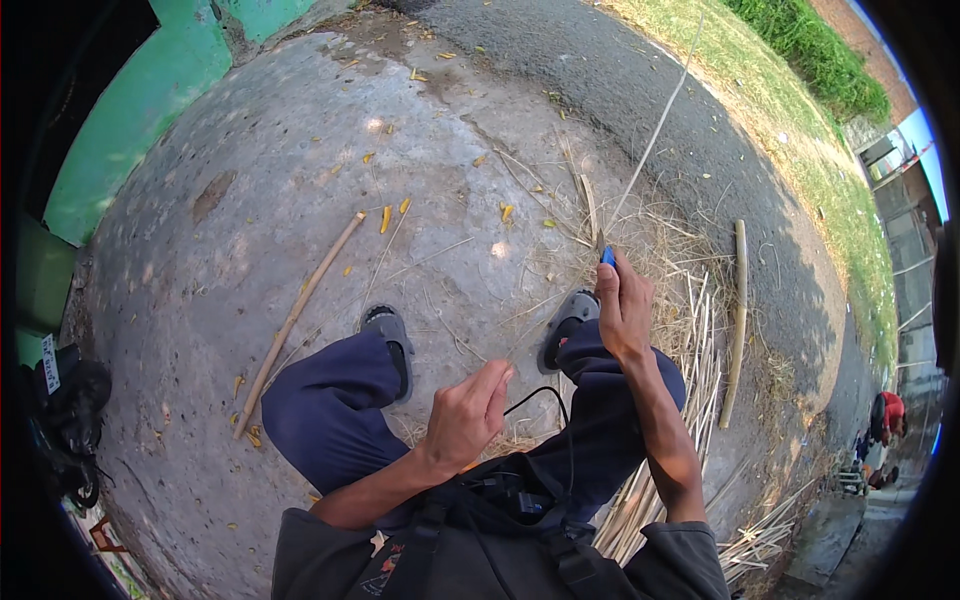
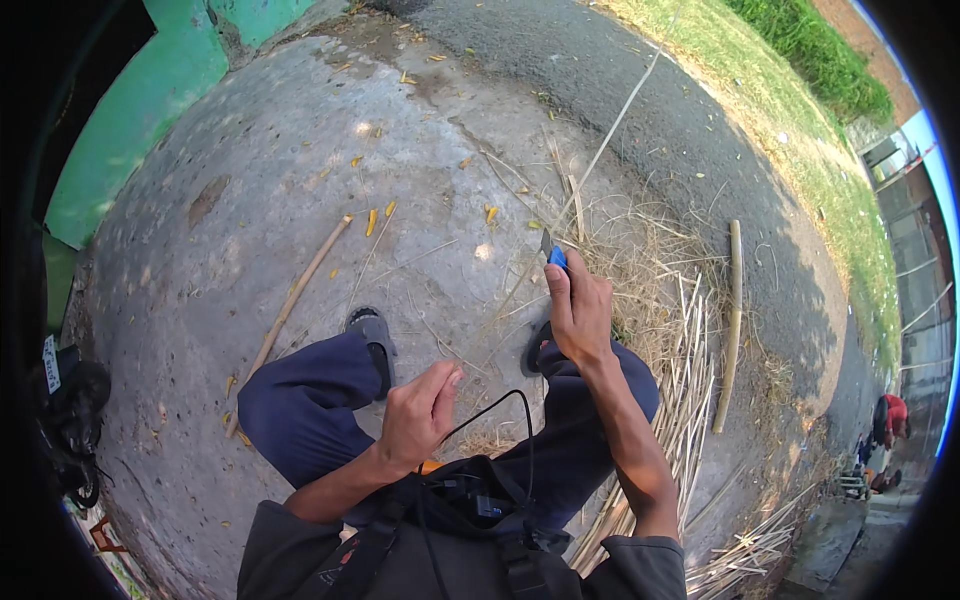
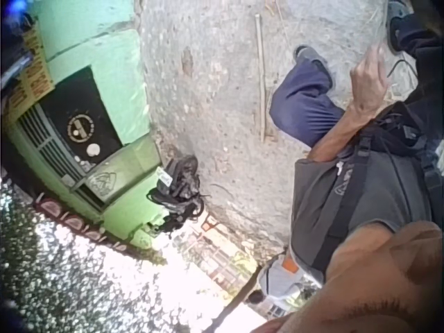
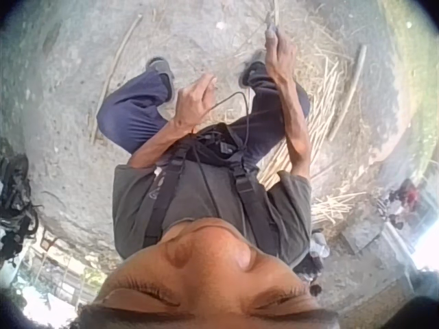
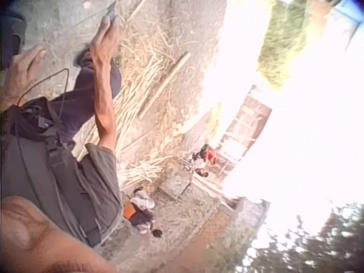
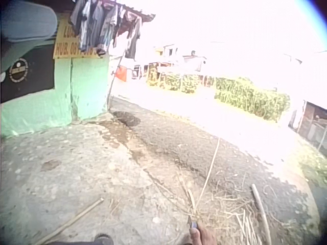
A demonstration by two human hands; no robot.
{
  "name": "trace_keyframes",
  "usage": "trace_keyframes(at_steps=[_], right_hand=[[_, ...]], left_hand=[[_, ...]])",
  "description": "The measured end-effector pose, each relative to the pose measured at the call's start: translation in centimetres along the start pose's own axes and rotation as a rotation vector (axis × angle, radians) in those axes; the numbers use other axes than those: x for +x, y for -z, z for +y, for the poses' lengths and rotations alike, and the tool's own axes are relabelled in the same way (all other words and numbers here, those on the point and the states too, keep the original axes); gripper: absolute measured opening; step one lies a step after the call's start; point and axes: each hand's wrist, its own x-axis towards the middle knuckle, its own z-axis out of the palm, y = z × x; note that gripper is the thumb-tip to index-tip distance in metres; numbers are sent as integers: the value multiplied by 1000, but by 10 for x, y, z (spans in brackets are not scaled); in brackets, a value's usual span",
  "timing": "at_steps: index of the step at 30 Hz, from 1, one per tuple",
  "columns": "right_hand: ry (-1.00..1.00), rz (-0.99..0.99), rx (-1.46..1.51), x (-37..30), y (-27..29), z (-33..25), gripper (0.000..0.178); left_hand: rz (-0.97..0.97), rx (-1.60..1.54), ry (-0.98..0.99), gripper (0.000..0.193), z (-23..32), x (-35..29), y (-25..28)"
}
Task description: The person shaves a thin bamboo strip using a utility knife, periodically bending and testing its flexibility by hand.
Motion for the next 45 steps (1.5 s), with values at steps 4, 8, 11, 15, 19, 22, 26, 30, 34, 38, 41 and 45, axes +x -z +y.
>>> trace_keyframes(at_steps=[4,8,11,15,19,22,26,30,34,38,41,45], right_hand=[[-16,70,40,4,12,9,44],[-180,153,150,10,25,23,48],[-317,272,316,16,37,40,48],[-491,315,959,17,45,23,47],[-428,132,874,8,42,9,47],[-432,111,858,8,30,6,39],[-448,26,807,6,32,20,23],[-488,95,919,10,27,-1,18],[-475,31,942,10,28,6,19],[-456,-76,847,6,27,0,17],[-472,-104,838,5,16,-9,14],[-501,-158,846,5,12,-17,20]], left_hand=[[18,21,-66,13,-2,-5,-2],[-40,23,-54,12,-5,-14,-4],[-72,42,-69,14,-6,-21,-3],[-73,31,-59,15,-9,-19,-3],[-64,26,-32,16,-17,-14,-4],[-78,57,-19,18,-19,-12,-3],[-97,79,-11,15,-20,-7,-7],[-108,92,-2,12,-23,-1,-3],[-144,100,-1,16,-25,10,5],[-299,-37,203,27,-19,22,16],[-258,-202,218,28,-20,22,13],[-309,-516,326,17,-22,20,8]])
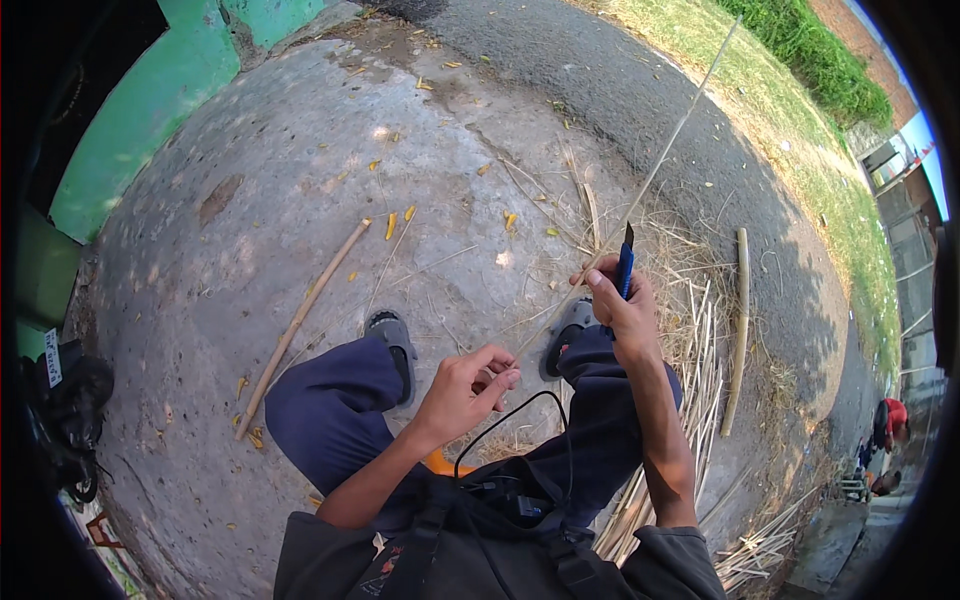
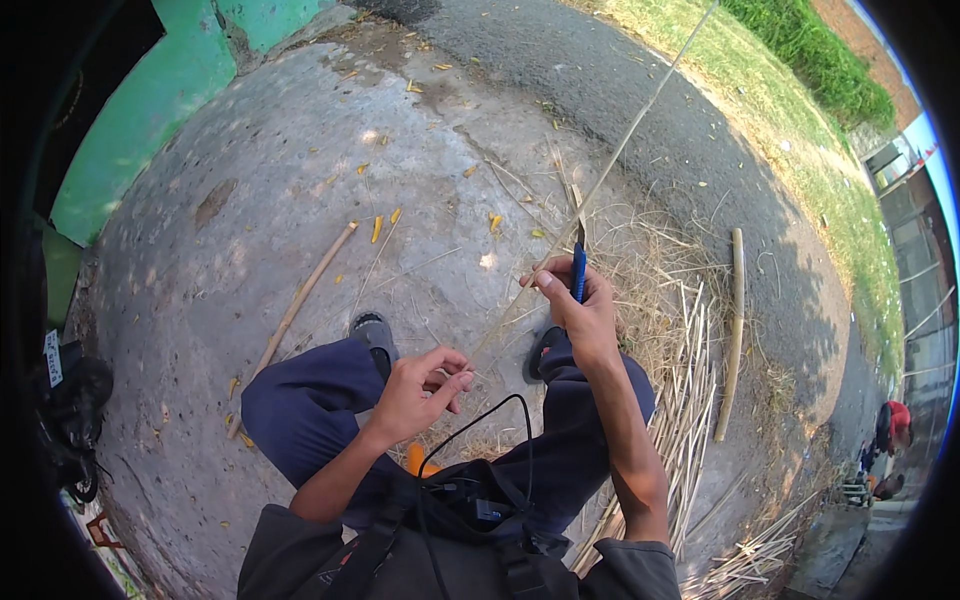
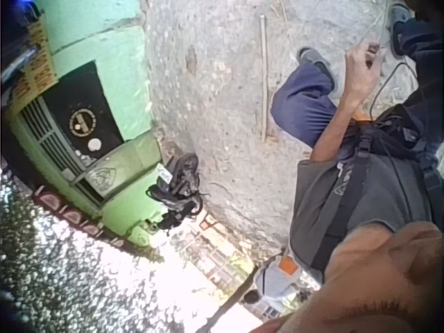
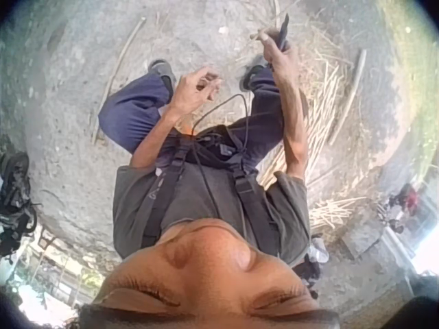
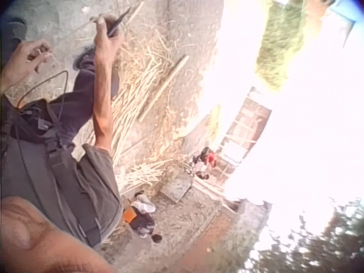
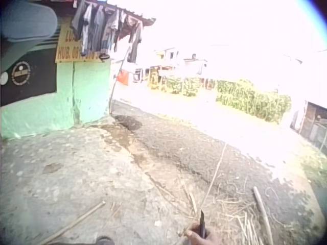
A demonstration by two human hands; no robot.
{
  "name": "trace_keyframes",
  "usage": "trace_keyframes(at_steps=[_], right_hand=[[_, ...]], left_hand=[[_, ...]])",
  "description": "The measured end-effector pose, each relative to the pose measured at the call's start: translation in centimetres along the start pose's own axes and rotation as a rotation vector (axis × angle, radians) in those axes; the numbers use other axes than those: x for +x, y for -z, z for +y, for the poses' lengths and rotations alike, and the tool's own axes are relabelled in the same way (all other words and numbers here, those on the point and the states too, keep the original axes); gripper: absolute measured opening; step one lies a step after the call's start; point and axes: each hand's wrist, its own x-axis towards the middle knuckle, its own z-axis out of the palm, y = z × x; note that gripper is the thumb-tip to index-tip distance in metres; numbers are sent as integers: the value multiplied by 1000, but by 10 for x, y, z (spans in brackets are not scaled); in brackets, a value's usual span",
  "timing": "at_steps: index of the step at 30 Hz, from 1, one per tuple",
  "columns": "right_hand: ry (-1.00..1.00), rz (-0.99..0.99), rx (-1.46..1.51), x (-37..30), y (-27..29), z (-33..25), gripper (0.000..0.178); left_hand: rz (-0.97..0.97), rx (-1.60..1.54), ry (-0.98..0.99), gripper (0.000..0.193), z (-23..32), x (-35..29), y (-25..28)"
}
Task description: The person shaves a thin bamboo strip using a utility knife, periodically bending and testing its flexibility by hand.
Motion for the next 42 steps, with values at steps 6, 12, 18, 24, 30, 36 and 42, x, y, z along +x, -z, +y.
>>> trace_keyframes(at_steps=[6,12,18,24,30,36,42], right_hand=[[-12,-6,34,1,-5,-2,23],[8,5,41,3,-3,5,29],[35,115,77,6,-6,4,35],[39,166,134,8,1,9,32],[120,245,183,9,8,10,21],[214,375,312,12,22,11,21],[158,326,150,5,8,-7,31]], left_hand=[[-33,-116,65,13,5,0,-1],[-66,-138,50,11,5,1,0],[-48,-130,56,11,5,1,1],[-38,-127,46,12,4,-1,0],[-50,-106,70,13,5,1,0],[-17,-128,78,12,2,0,3],[-26,-137,86,11,3,1,5]])
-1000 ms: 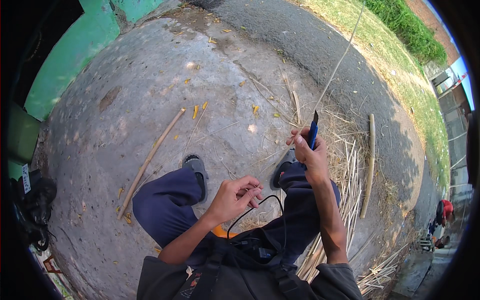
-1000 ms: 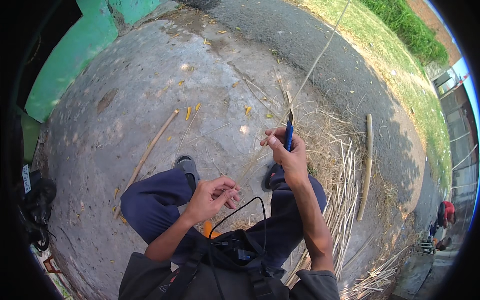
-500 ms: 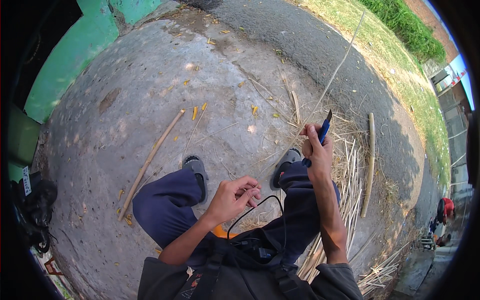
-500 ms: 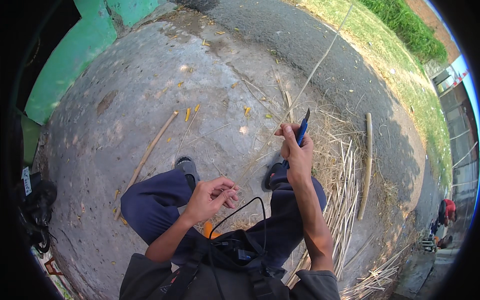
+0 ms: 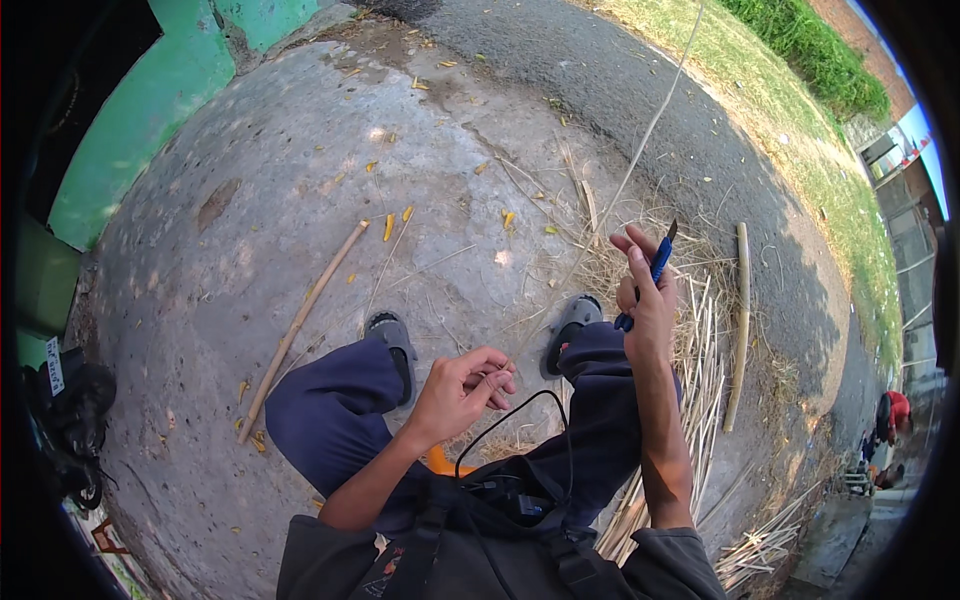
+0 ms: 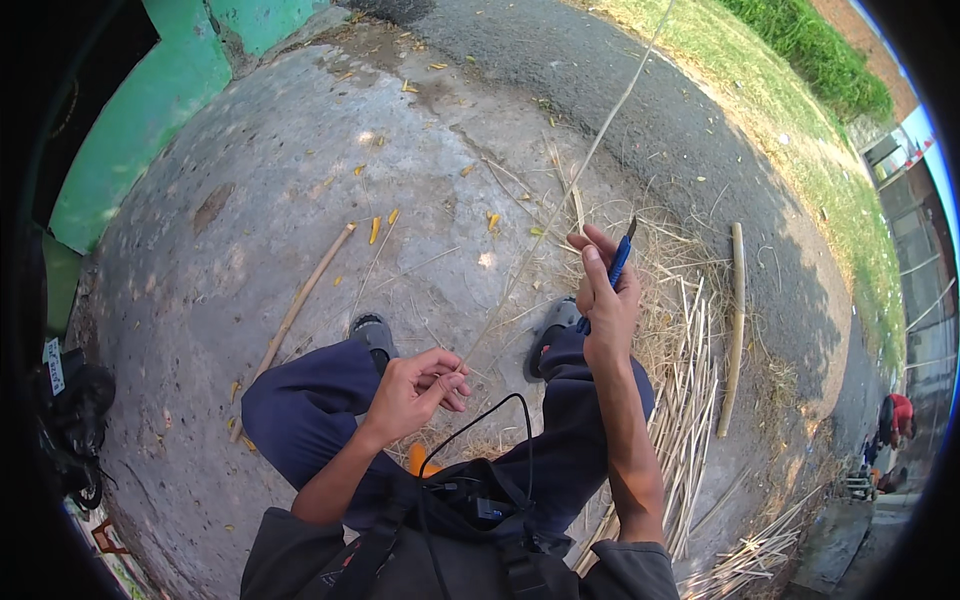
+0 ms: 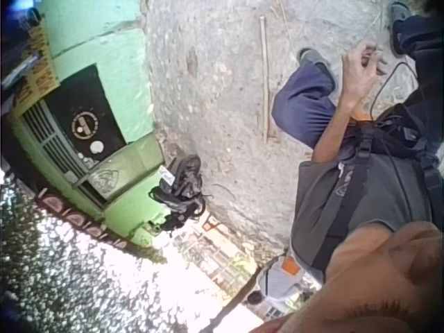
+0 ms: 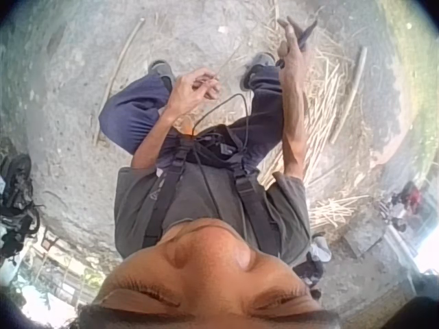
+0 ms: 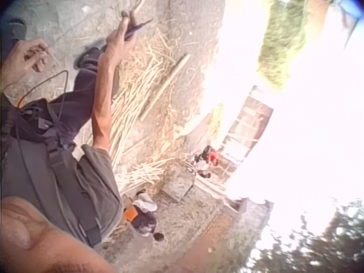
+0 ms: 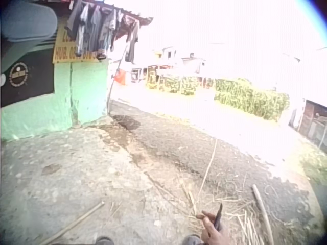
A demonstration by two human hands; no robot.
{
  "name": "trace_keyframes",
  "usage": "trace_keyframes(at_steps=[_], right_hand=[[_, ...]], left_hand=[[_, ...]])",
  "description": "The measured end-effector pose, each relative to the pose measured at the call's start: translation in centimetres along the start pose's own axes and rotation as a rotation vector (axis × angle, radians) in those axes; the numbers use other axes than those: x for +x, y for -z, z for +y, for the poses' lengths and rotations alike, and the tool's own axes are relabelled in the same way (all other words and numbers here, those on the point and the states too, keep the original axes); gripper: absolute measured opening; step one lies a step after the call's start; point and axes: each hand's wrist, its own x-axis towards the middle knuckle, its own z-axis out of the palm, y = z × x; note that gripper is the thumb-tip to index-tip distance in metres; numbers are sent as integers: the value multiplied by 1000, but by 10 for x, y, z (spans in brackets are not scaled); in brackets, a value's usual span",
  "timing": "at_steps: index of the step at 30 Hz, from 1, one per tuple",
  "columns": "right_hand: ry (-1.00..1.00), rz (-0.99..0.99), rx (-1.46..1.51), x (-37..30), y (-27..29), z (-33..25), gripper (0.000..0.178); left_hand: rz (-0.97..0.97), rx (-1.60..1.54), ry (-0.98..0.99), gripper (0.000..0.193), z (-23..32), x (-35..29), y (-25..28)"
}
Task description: The person shaves a thin bamboo strip using a utility knife, periodically bending and testing its flexibility by hand.
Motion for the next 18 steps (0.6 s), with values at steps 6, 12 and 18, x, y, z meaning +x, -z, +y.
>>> trace_keyframes(at_steps=[6,12,18], right_hand=[[13,-81,-91,-3,-2,3,30],[15,-94,-73,0,6,14,18],[75,-42,-26,2,8,12,17]], left_hand=[[-52,35,-2,10,0,-1,-3],[-48,46,-7,11,3,-1,-3],[-16,37,-4,11,3,-2,-1]])
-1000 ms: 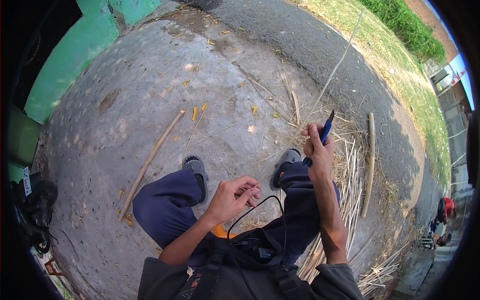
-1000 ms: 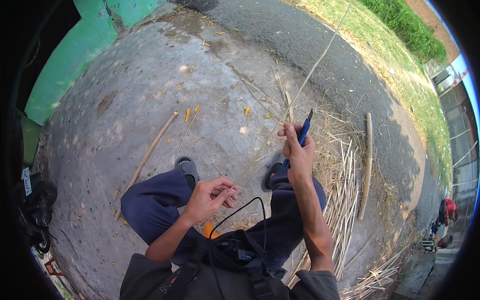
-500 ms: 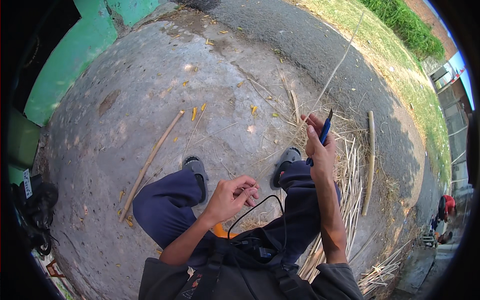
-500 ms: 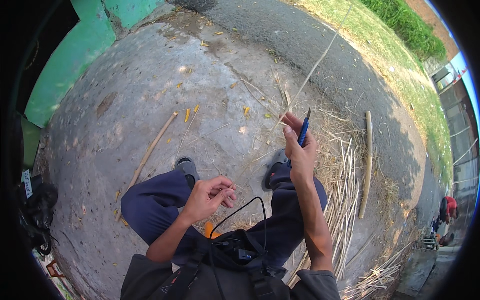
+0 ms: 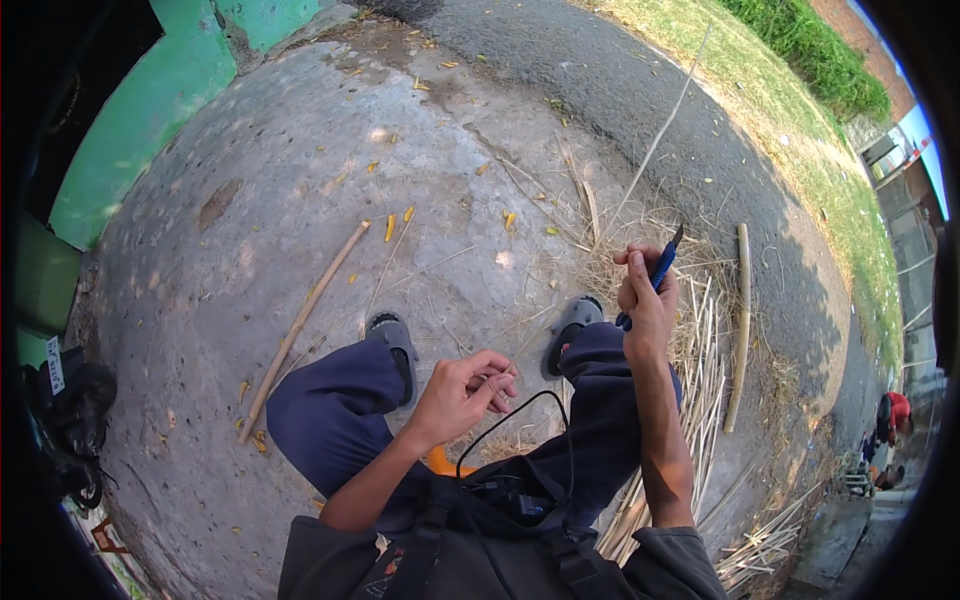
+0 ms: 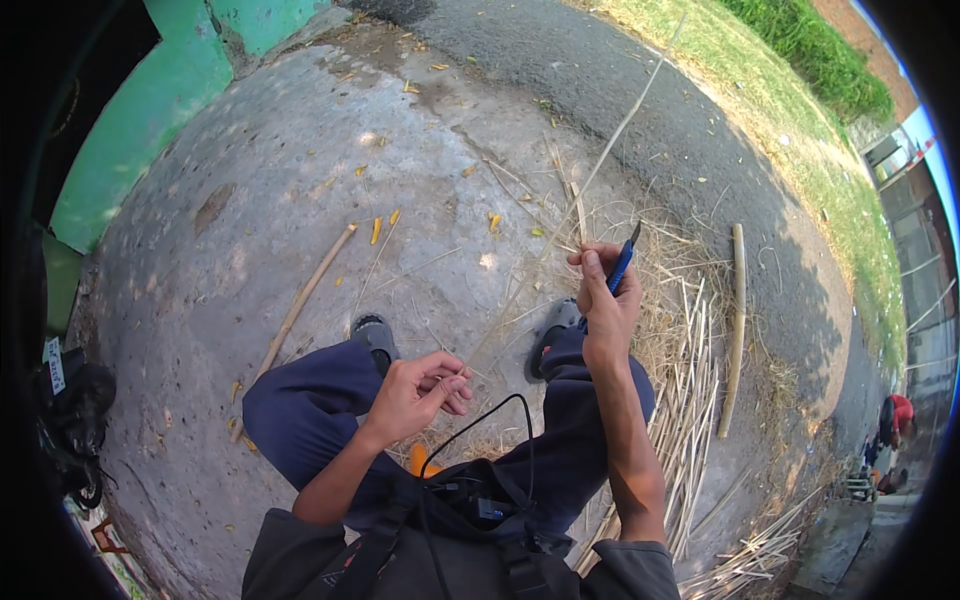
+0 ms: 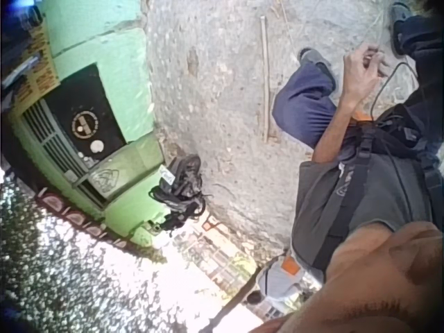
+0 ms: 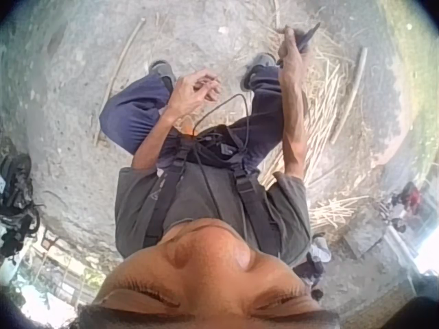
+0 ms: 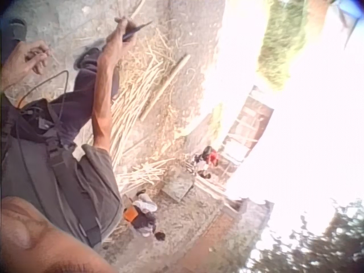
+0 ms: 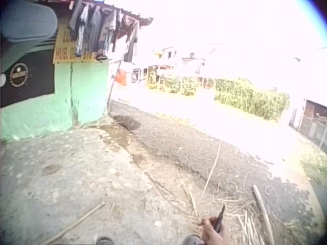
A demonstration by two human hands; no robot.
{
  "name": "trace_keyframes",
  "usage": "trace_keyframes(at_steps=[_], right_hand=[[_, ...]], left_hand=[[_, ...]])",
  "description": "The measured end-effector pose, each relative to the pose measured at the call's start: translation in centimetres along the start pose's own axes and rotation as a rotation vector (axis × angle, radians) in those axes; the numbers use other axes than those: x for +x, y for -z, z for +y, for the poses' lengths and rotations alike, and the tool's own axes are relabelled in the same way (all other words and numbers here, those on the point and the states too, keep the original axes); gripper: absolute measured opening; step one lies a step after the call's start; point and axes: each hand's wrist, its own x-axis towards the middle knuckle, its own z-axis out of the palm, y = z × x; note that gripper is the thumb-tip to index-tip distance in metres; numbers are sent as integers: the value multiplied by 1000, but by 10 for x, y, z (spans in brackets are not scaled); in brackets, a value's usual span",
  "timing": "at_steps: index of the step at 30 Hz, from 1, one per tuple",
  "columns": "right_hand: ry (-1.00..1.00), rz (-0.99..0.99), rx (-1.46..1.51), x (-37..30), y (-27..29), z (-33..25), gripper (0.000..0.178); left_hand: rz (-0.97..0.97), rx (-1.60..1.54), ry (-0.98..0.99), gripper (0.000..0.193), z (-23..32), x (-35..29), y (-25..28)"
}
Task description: The person shaves a thin bamboo strip using a utility knife, periodically bending and testing its flexibility by hand.
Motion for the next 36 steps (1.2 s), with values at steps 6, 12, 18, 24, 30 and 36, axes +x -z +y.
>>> trace_keyframes(at_steps=[6,12,18,24,30,36], right_hand=[[-60,21,52,0,4,0,23],[-107,-76,-213,-6,-9,-7,42],[-222,-270,-338,-13,-17,-17,28],[-206,-649,-256,-22,-32,-2,26],[-218,-633,-235,-25,-42,-6,30],[-260,-773,-278,-25,-43,-15,40]], left_hand=[[39,-38,24,13,-4,1,2],[35,-102,35,15,-6,2,3],[20,-241,44,18,-11,6,1],[-8,-329,45,18,-22,10,-5],[89,-259,-28,15,-24,14,-4],[321,-395,-306,15,-21,18,9]])
